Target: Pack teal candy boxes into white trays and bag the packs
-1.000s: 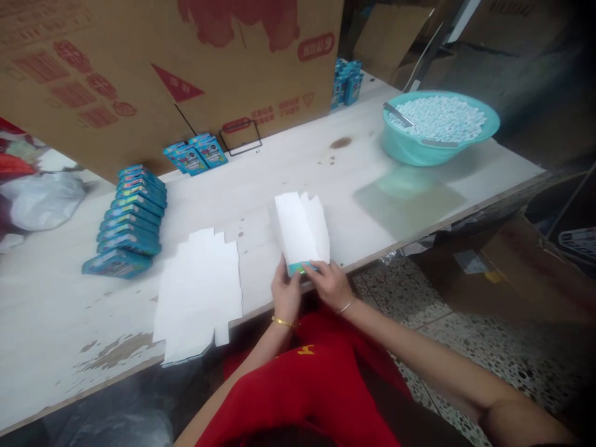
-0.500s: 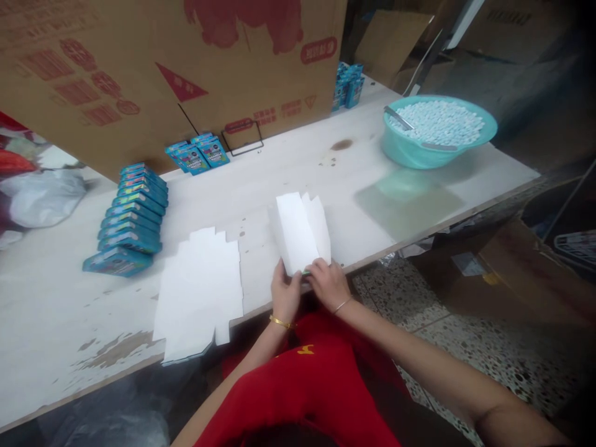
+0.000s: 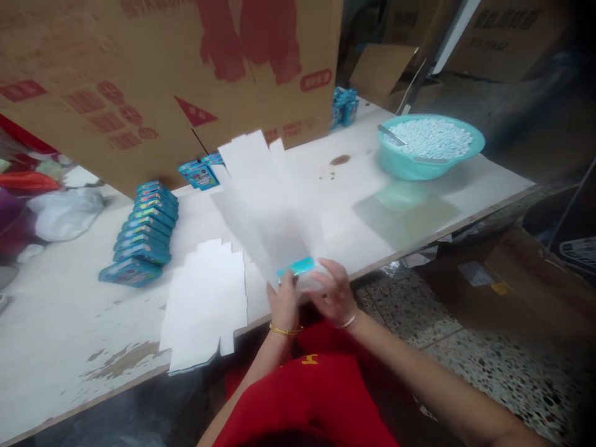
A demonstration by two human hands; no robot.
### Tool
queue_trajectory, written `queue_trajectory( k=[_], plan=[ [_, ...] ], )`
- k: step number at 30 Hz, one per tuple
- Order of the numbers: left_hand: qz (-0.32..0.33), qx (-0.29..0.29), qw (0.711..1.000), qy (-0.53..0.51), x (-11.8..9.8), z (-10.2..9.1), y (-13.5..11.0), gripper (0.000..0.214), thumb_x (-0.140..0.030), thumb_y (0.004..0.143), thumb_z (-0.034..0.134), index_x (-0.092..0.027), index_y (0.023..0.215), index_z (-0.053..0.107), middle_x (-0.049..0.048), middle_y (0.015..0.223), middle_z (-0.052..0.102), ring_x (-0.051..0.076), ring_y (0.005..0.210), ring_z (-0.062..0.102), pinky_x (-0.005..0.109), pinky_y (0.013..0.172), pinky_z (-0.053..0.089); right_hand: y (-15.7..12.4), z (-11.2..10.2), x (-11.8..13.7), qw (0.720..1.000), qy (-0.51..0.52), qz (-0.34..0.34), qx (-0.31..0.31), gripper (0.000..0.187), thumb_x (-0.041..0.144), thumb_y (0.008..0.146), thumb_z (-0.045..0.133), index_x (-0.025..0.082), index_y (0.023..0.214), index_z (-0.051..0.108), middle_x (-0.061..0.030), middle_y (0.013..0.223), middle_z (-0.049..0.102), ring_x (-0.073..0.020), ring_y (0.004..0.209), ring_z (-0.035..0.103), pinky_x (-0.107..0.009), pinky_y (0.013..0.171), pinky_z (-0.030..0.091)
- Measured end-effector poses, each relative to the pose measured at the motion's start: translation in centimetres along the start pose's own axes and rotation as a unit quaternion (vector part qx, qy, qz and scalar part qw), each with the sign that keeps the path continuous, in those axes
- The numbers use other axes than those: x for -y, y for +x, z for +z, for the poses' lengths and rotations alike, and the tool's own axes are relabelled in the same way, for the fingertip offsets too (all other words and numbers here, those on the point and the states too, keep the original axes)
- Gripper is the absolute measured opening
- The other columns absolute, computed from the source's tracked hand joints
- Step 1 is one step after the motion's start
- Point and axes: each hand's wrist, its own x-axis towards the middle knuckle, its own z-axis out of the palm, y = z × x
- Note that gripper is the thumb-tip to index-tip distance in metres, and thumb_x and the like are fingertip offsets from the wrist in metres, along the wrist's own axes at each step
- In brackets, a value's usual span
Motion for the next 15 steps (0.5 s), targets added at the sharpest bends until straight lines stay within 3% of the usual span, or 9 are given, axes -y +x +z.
queue_trajectory(
  k=[2,5,8,11,15],
  plan=[
    [0.043,-0.021,0.998,0.047,-0.2,-1.0,0.1,0.029,-0.029,0.086,0.049,-0.017,0.112,0.055,0.0105,0.108,0.065,0.025,0.107,0.058,0.044,0.093,0.045,0.3,0.1,1.5,0.985,0.097,0.134,-0.055,0.044,0.042,0.086,0.054,0.02,0.122,0.043,-0.0161,0.118,0.05,-0.025,0.1,0.054,-0.041,0.081,0.048],
    [0.053,-0.049,0.994,0.077,-0.8,-1.3,-0.4,0.027,-0.035,0.083,0.054,-0.019,0.105,0.059,0.0095,0.108,0.064,0.028,0.107,0.057,0.046,0.097,0.041,1.4,0.7,3.2,0.898,0.303,0.319,0.005,0.035,0.05,0.088,0.045,0.019,0.104,0.049,-0.0068,0.086,0.059,-0.0153,0.066,0.056,-0.029,0.057,0.049],
    [0.012,-0.077,0.995,0.064,-1.6,-0.6,-1.1,0.029,-0.042,0.084,0.05,-0.019,0.098,0.061,0.0088,0.097,0.065,0.026,0.098,0.06,0.042,0.09,0.046,3.0,1.2,4.0,0.825,0.43,0.364,0.056,0.033,0.052,0.087,0.045,0.02,0.079,0.05,0.0016,0.062,0.053,-0.0116,0.054,0.05,-0.023,0.051,0.044],
    [-0.025,-0.102,0.994,-0.001,-2.8,0.2,-1.5,0.035,-0.047,0.087,0.041,-0.017,0.092,0.06,0.0059,0.079,0.063,0.02,0.081,0.061,0.034,0.076,0.051,4.2,1.2,4.2,0.806,0.458,0.374,0.039,0.034,0.05,0.083,0.05,0.02,0.067,0.048,0.0035,0.055,0.048,-0.0105,0.053,0.047,-0.022,0.05,0.041],
    [0.006,-0.084,0.994,-0.064,-3.9,0.6,-1.7,0.032,-0.046,0.086,0.041,-0.019,0.076,0.055,0.0029,0.069,0.056,0.016,0.07,0.055,0.031,0.071,0.05,5.2,0.9,4.6,0.785,0.44,0.434,0.02,0.029,0.041,0.074,0.054,0.02,0.057,0.041,0.0068,0.047,0.038,-0.0077,0.045,0.036,-0.02,0.041,0.032]
  ],
)
